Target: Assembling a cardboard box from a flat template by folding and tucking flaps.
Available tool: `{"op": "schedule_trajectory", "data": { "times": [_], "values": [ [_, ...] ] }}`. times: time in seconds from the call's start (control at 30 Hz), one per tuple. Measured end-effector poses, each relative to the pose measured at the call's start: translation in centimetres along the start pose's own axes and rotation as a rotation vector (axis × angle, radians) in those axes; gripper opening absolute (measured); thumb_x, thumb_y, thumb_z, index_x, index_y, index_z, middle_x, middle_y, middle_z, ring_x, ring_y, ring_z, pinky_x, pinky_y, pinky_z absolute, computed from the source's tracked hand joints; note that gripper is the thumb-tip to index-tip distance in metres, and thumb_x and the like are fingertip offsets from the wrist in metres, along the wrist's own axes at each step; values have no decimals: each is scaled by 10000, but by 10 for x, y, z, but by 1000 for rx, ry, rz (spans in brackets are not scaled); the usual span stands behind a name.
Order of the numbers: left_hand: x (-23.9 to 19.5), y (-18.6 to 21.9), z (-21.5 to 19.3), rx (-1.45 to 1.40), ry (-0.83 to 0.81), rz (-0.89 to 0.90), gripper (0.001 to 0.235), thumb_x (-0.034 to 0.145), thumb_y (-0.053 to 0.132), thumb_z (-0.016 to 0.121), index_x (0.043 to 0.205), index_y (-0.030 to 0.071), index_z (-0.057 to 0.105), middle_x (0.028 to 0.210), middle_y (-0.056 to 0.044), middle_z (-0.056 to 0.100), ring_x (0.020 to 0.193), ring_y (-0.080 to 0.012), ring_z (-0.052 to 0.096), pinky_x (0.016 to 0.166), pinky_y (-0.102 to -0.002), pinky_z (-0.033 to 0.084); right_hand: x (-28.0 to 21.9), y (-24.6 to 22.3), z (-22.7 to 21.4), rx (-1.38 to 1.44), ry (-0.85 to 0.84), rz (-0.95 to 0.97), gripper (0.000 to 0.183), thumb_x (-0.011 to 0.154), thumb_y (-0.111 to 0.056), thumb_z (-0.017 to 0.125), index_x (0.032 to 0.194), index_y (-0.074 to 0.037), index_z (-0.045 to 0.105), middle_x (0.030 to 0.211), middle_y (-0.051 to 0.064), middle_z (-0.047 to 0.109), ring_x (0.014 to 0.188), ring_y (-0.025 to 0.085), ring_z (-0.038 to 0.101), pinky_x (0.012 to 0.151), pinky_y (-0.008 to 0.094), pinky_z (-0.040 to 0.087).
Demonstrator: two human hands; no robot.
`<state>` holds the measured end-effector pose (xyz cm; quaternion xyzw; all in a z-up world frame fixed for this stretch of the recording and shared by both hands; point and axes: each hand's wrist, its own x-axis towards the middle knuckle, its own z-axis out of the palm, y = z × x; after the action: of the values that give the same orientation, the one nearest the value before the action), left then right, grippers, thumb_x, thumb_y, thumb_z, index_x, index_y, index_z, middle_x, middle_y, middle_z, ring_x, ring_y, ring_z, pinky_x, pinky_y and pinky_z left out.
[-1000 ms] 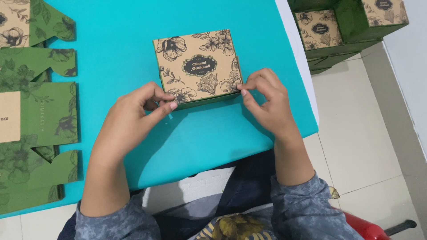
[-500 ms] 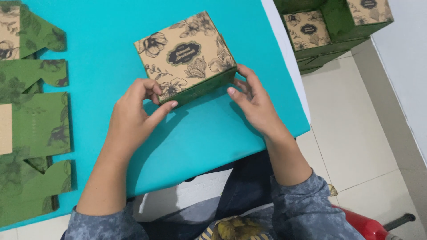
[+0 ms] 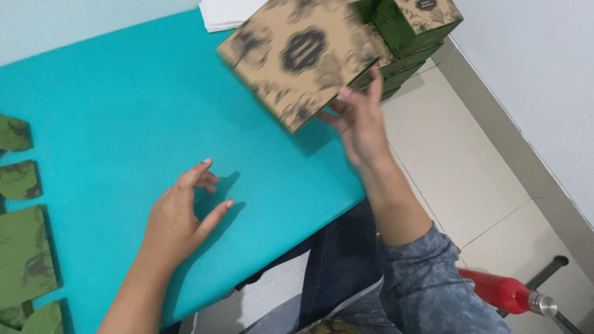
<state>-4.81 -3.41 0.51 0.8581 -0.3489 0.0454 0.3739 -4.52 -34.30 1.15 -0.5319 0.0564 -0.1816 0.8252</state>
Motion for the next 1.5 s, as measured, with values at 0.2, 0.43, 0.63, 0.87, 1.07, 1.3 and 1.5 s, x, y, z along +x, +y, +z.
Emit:
{"op": "schedule_trajectory", "data": {
  "times": [0.2, 0.43, 0.63, 0.87, 1.07, 1.3, 1.5],
  "values": [
    [6, 7, 1, 111, -121, -144, 519, 749, 196, 709, 1240, 118, 560, 919, -29, 632, 797, -164, 610, 751, -313, 468, 69, -12, -96, 5, 292, -29, 877, 791, -234, 647, 1415, -125, 39, 1324, 256, 293, 1033, 358, 534, 874, 467, 561],
    [8, 8, 7, 213, -165, -187, 466, 753, 234, 708, 1193, 122, 603, 897, -20, 668, 804, -168, 622, 827, -326, 464, 113, 22, -155, -66, 418, 198, 1009, 733, -321, 648, 1437, -56, -23, 1407, 336, 142, 1219, 612, 370, 955, 559, 502],
    [8, 9, 7, 177, -155, -192, 456, 739, 202, 713, 1176, 114, 616, 858, -14, 673, 797, -156, 624, 844, -313, 455, 132, 26, -161, -34, 483, 234, 859, 770, -309, 626, 1429, -22, 156, 1421, 357, 125, 1283, 595, 278, 951, 578, 512],
    [8, 9, 7, 163, -158, -167, 453, 740, 217, 709, 1171, 110, 619, 852, -13, 661, 794, -164, 614, 851, -315, 445, 145, 30, -158, -203, 550, 263, 902, 795, -359, 576, 1460, -41, 55, 1419, 340, 190, 1212, 537, 446, 900, 497, 588],
    [7, 7, 6, 162, -162, -156, 455, 744, 235, 703, 1174, 114, 615, 874, -5, 669, 826, -165, 618, 867, -322, 440, 144, 33, -160, -258, 527, 310, 756, 791, -414, 533, 1420, -73, 288, 1418, 249, 309, 1216, 423, 467, 855, 456, 565],
    [8, 7, 6, 154, -167, -151, 464, 739, 241, 708, 1174, 113, 612, 875, -5, 670, 840, -167, 617, 868, -325, 439, 141, 28, -155, -293, 518, 315, 723, 821, -399, 507, 1420, -50, 300, 1429, 262, 311, 1255, 457, 444, 941, 514, 513],
    [7, 7, 6, 159, -179, -161, 458, 752, 265, 697, 1179, 123, 611, 873, 7, 669, 838, -156, 614, 881, -327, 426, 137, 30, -154, -347, 533, 311, 839, 812, -439, 523, 1466, -39, 183, 1433, 242, 316, 1200, 388, 517, 875, 453, 546]
  ]
}}
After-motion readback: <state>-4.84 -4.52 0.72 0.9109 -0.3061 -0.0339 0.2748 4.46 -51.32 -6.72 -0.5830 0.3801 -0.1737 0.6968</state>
